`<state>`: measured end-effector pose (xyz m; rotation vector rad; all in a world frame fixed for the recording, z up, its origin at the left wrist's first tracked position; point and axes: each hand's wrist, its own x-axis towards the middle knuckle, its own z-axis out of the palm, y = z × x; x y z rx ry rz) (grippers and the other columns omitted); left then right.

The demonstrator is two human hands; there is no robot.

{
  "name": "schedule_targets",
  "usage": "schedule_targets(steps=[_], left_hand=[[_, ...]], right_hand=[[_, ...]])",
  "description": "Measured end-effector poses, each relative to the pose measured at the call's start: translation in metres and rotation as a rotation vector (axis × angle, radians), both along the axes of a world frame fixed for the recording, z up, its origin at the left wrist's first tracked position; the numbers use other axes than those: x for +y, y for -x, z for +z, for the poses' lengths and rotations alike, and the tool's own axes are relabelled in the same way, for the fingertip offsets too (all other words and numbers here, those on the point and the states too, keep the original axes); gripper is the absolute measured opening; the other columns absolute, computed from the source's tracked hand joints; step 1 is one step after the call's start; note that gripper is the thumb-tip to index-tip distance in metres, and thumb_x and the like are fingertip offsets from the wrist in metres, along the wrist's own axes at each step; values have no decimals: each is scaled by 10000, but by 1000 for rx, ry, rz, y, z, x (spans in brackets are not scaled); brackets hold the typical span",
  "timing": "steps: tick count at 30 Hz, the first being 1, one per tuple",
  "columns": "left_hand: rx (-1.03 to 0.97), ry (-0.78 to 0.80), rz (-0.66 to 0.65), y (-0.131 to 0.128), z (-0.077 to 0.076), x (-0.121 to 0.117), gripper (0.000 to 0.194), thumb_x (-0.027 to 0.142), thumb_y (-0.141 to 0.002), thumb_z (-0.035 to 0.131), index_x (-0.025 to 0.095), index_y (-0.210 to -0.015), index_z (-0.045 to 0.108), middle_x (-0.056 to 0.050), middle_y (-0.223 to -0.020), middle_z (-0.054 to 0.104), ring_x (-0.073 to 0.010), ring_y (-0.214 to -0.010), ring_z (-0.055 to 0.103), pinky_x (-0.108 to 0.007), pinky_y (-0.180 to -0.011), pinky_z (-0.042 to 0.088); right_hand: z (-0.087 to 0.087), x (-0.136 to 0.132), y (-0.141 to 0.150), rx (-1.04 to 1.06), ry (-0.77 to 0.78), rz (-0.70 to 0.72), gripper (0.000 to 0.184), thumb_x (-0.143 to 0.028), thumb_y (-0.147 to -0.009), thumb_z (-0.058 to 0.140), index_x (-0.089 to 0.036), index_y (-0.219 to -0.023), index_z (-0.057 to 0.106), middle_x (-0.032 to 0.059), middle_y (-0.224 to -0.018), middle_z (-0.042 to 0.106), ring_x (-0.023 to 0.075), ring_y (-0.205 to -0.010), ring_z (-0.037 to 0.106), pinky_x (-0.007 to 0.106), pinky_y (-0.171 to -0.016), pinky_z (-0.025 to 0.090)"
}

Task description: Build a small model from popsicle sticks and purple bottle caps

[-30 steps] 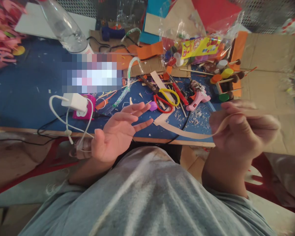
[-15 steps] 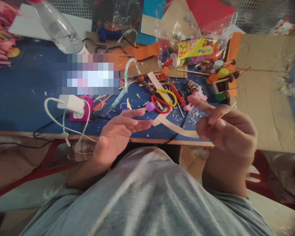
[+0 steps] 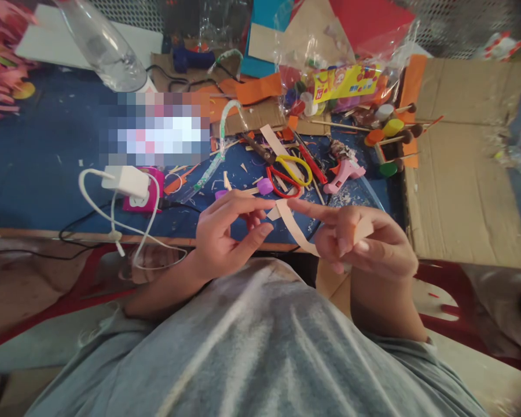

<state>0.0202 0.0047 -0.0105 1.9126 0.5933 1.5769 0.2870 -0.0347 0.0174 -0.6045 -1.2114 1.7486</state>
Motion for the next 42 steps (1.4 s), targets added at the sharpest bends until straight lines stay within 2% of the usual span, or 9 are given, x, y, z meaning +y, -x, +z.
schedule_targets(steps=[5,10,15,20,24,27,33,38,42], left_hand=[[101,-37,-24,-1,5,4,387,216,-1003,912,202,-1386,854,-75,-1075,813,-115,-807,728,-196,-654,632],[143,-90,23,1,6,6,202,194,-1035,873,219,-1235,891,-32,-981,791,-98,-797,731,-202,-697,611],[149,-126,66,3,5,8,142,202,-1026,879,242,-1162,884,-5,-945,788,-98,-804,746,-214,-722,613],[171,-243,174,1,6,6,79,191,-1052,824,231,-1119,836,-6,-948,783,-112,-816,747,-234,-729,621],[164,-251,196,-4,7,4,23,220,-1079,801,209,-1098,809,-17,-923,766,-132,-809,723,-279,-728,605],[160,-292,218,-8,8,3,48,284,-1097,795,243,-1119,811,-7,-887,748,-160,-822,697,-341,-791,610],[252,-284,158,-8,8,-2,107,312,-1111,791,252,-1183,843,-34,-943,772,-199,-941,679,-386,-879,623],[223,-322,154,-9,4,0,161,385,-1066,864,268,-1175,850,-16,-898,770,-196,-899,684,-377,-826,629],[213,-313,155,-11,1,0,119,369,-1078,842,288,-1164,829,-23,-883,756,-210,-886,689,-404,-806,615]], right_hand=[[-4,-3,13,93,-77,53,195,-351,-1074,814,-219,-933,789,115,-1100,889,101,-547,613,285,-559,500],[-9,-5,13,100,-47,108,130,-304,-1110,764,-221,-1043,838,128,-1221,898,104,-583,679,275,-566,513],[-14,-5,13,123,-17,115,110,-272,-1103,765,-203,-1062,842,156,-1396,868,96,-600,730,282,-610,560],[-12,-2,19,154,-1,136,115,-294,-1101,780,-209,-1054,843,102,-1142,890,104,-589,729,278,-650,591],[-14,0,28,215,33,131,131,-303,-1112,770,-215,-1055,848,42,-924,835,110,-573,725,238,-583,529],[-17,0,34,252,30,141,134,-291,-1117,758,-205,-1058,842,37,-948,821,103,-571,727,227,-572,529],[-18,0,40,246,42,148,177,-323,-1105,772,-196,-983,771,-36,-746,664,108,-552,685,208,-558,511],[-19,-1,42,240,81,155,191,-352,-1093,782,-203,-977,755,-29,-738,671,115,-538,675,217,-541,509],[-19,0,44,253,68,162,167,-328,-1101,771,-209,-984,773,-35,-730,662,109,-534,675,215,-545,509]])
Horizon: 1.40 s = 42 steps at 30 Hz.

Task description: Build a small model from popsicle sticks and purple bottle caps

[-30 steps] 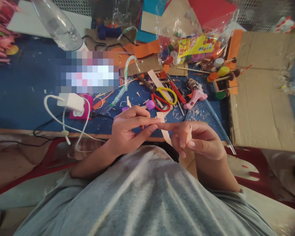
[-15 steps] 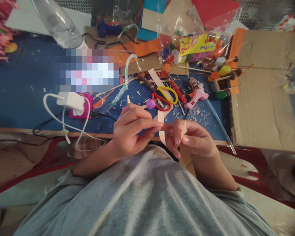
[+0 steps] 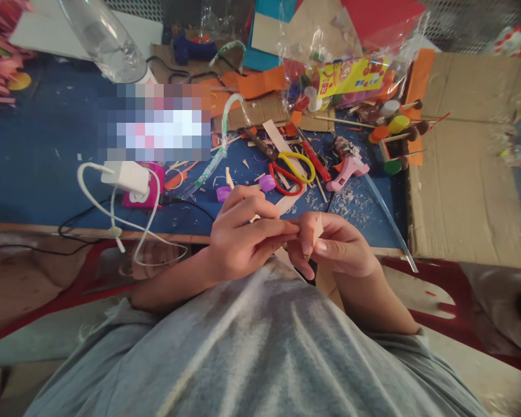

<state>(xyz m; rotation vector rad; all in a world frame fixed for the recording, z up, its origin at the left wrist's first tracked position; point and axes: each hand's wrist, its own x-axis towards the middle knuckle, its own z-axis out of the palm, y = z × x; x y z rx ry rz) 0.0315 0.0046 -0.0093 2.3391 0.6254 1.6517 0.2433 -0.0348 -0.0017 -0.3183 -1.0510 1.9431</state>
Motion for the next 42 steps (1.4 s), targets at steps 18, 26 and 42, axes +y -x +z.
schedule_targets(steps=[18,26,42], left_hand=[[-122,180,-31,-2,9,-5,104,367,-1071,838,280,-1122,818,-16,-927,730,-183,-847,685,-394,-793,596],[-122,180,-34,-2,7,-4,175,451,-1079,832,301,-1168,853,-21,-923,731,-190,-856,692,-404,-812,616],[-126,192,45,-5,8,-5,181,385,-1096,736,262,-967,706,-18,-902,706,-179,-837,682,-370,-756,619]], right_hand=[[3,2,1,-146,104,-70,262,-386,-1056,854,-185,-930,744,-19,-804,679,112,-582,698,215,-532,540],[-2,1,3,-151,126,-98,259,-406,-1035,885,-187,-961,768,-13,-827,713,106,-585,693,214,-518,563],[-3,1,5,-238,112,-164,298,-432,-1005,919,-187,-924,769,5,-845,739,113,-612,691,225,-543,579]])
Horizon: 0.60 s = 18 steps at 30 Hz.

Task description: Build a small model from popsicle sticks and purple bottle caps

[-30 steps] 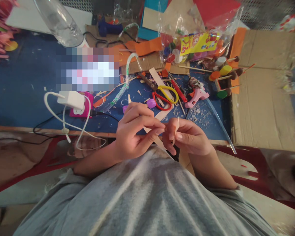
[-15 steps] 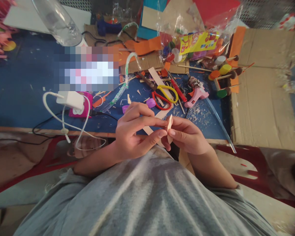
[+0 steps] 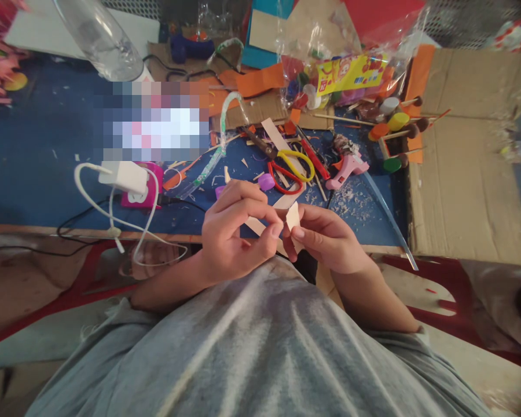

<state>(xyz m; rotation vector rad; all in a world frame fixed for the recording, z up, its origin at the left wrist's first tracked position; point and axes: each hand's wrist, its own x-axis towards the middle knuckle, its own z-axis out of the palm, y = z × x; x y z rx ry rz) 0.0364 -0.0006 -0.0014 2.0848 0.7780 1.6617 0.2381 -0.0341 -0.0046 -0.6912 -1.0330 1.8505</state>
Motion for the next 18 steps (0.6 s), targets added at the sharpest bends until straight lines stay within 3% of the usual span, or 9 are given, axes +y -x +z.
schedule_targets(steps=[4,10,14,18], left_hand=[[13,10,33,2,2,-1,211,401,-1106,719,257,-952,704,-22,-889,693,-179,-828,663,-383,-763,612],[-48,43,39,6,3,-2,238,428,-1121,673,267,-947,650,-34,-882,667,-213,-851,665,-443,-776,608],[-192,88,7,6,3,1,297,441,-1156,564,264,-918,573,-38,-836,594,-230,-819,626,-478,-745,555],[-286,13,34,10,4,9,306,347,-1113,570,243,-830,523,-23,-745,527,-189,-733,571,-457,-656,456]], right_hand=[[5,-1,1,-99,-29,-55,309,-455,-1018,906,-198,-929,760,82,-1075,870,103,-601,688,255,-589,599],[11,-1,1,-187,-64,-127,299,-460,-1044,881,-198,-942,782,124,-1268,884,86,-621,680,244,-586,591],[9,0,0,-253,-77,-179,294,-475,-1042,882,-200,-973,803,76,-1061,853,102,-624,697,238,-567,581],[6,0,-1,-280,-120,-229,300,-475,-1040,883,-201,-948,801,29,-906,762,108,-644,685,229,-565,578]])
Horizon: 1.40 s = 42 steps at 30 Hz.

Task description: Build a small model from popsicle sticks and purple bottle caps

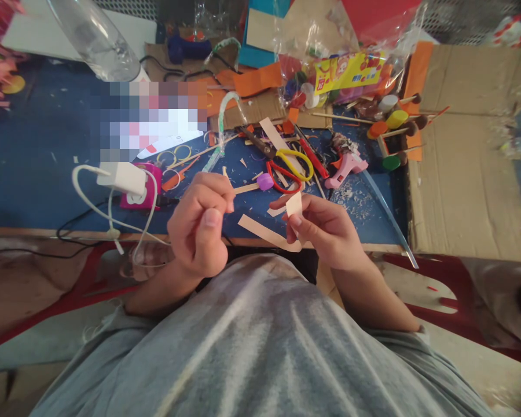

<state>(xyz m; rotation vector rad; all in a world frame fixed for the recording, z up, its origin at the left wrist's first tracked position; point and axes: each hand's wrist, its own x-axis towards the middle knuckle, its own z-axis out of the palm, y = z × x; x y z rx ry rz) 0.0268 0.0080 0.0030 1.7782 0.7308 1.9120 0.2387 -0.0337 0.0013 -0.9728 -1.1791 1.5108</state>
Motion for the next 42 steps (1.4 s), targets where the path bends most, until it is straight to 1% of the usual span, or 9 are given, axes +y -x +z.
schedule_targets(steps=[5,8,10,12,15,19,24,31,42], left_hand=[[51,-49,193,31,-3,10,483,328,-1148,605,195,-717,432,4,-686,463,-133,-729,567,-404,-680,454],[200,-229,284,62,-18,28,497,387,-1173,632,175,-744,502,23,-717,533,-96,-727,571,-348,-708,454],[195,-260,411,79,-31,43,274,415,-1099,757,168,-1001,693,-13,-928,666,-123,-860,637,-327,-754,483],[66,-458,413,87,-40,52,684,584,-975,864,171,-1471,637,-37,-1191,662,-87,-794,546,-265,-605,397],[177,-308,491,79,-40,40,451,457,-987,873,182,-1307,713,-36,-1071,683,-143,-909,645,-302,-746,530],[488,-263,230,42,-22,0,130,306,-1059,808,243,-1169,780,5,-906,758,-151,-812,710,-331,-779,614],[591,-259,-92,9,-11,-18,157,213,-1092,802,186,-1246,807,-1,-896,797,-147,-773,703,-312,-731,584],[664,-266,-50,2,-15,-18,88,171,-1125,746,147,-1189,801,-16,-928,808,-126,-751,712,-255,-725,592],[504,-210,81,13,-14,-14,111,213,-1145,629,188,-1063,700,-14,-840,782,-121,-691,720,-236,-681,603]], right_hand=[[-2,4,-5,-88,-112,-104,286,-473,-1040,881,-210,-946,820,63,-1044,778,101,-689,658,233,-556,554],[-2,8,-11,-176,-165,-160,323,-538,-1031,875,-229,-956,821,68,-1016,775,138,-732,664,261,-545,524],[-3,10,-13,-219,-196,-183,356,-571,-1025,872,-238,-919,803,65,-956,755,162,-758,661,284,-555,501],[-4,11,-14,-250,-220,-201,394,-599,-1016,873,-242,-878,781,57,-886,716,175,-761,633,307,-575,472],[-7,10,-13,-274,-210,-206,407,-618,-1026,858,-240,-893,786,30,-808,658,161,-701,546,329,-596,411],[-11,6,-7,-288,-170,-151,389,-596,-1048,839,-228,-930,786,6,-786,649,141,-662,504,333,-611,376],[-8,3,0,-349,-248,-84,413,-597,-1071,802,-222,-900,767,20,-818,700,156,-707,574,336,-645,450],[-4,3,3,-381,-330,-72,411,-570,-1094,786,-216,-885,788,33,-814,738,156,-704,617,325,-639,479],[-7,2,-1,-357,-230,-109,330,-512,-1072,816,-226,-912,773,16,-814,694,153,-703,560,333,-638,425]])
